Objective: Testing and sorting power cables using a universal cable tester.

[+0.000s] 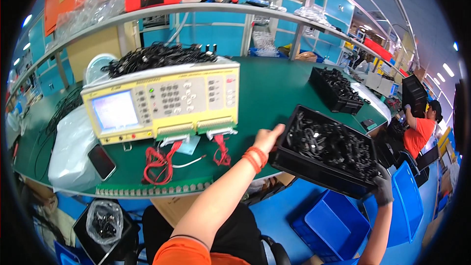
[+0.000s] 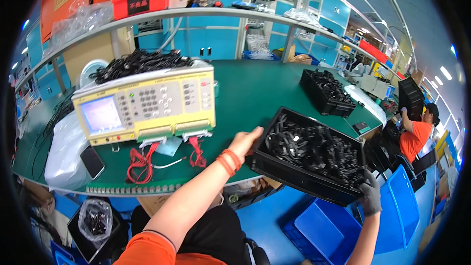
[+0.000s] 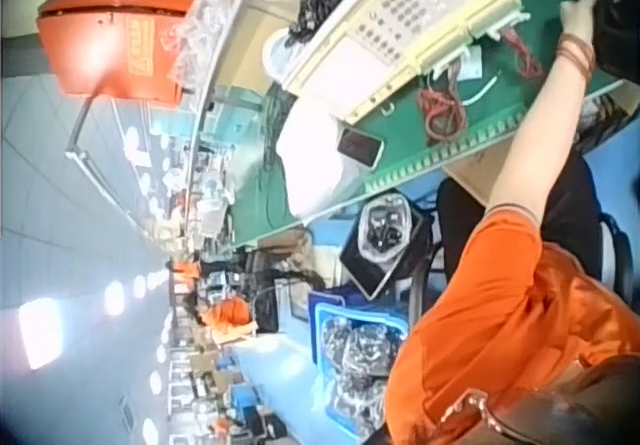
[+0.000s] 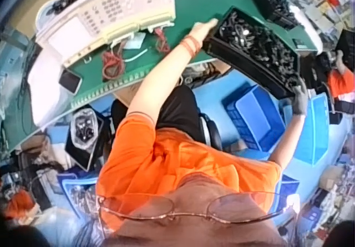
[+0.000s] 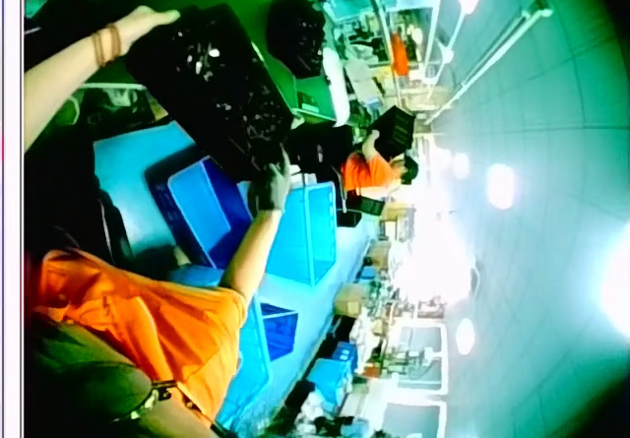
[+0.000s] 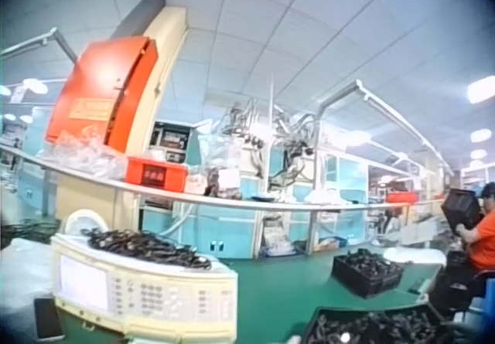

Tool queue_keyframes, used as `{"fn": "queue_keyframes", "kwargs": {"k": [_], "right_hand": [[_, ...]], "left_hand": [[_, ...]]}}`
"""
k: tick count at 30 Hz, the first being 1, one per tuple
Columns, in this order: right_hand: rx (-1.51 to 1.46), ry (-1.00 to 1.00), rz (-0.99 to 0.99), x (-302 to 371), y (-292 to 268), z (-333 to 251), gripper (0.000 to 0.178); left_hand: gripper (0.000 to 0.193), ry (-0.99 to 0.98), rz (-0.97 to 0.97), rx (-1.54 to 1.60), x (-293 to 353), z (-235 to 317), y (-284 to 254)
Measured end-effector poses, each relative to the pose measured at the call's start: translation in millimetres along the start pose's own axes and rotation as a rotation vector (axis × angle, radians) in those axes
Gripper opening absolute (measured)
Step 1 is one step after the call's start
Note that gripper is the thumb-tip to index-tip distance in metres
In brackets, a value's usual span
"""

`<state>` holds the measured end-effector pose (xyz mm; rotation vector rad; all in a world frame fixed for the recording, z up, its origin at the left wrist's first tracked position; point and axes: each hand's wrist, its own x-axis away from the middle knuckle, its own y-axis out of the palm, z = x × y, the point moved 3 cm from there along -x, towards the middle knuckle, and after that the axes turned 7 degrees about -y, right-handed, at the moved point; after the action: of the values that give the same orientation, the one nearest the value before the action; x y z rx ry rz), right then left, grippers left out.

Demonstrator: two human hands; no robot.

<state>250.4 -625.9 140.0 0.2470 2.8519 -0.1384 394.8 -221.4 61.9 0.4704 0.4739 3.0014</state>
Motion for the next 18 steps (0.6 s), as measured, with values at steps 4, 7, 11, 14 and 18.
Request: {"fn": "queue_keyframes", "kwargs": {"k": [4, 7, 11, 14, 18], "right_hand": [[0.060, -0.160, -0.028, 38, -20, -25, 0.068], [0.001, -0.276, -0.183, 68, -28, -59, 0.073], [0.106, -0.191, -0.203, 122, -10, -107, 0.075], [0.132, -0.097, -0.275, 161, 40, -127, 0.077], [0.098, 0.063, -0.392, 207, 117, -120, 0.079]], "left_hand": [[0.053, 0.041, -0.217, -0.045, 40, -4, 33], [0.068, 0.002, -0.166, 0.002, 111, -21, 30], [0.044, 0.133, -0.302, 0.116, 244, -34, -5], [0.039, -0.061, -0.201, 0.121, 333, -42, -48], [0.039, -0.194, -0.030, 0.222, 408, -51, -113]]}}
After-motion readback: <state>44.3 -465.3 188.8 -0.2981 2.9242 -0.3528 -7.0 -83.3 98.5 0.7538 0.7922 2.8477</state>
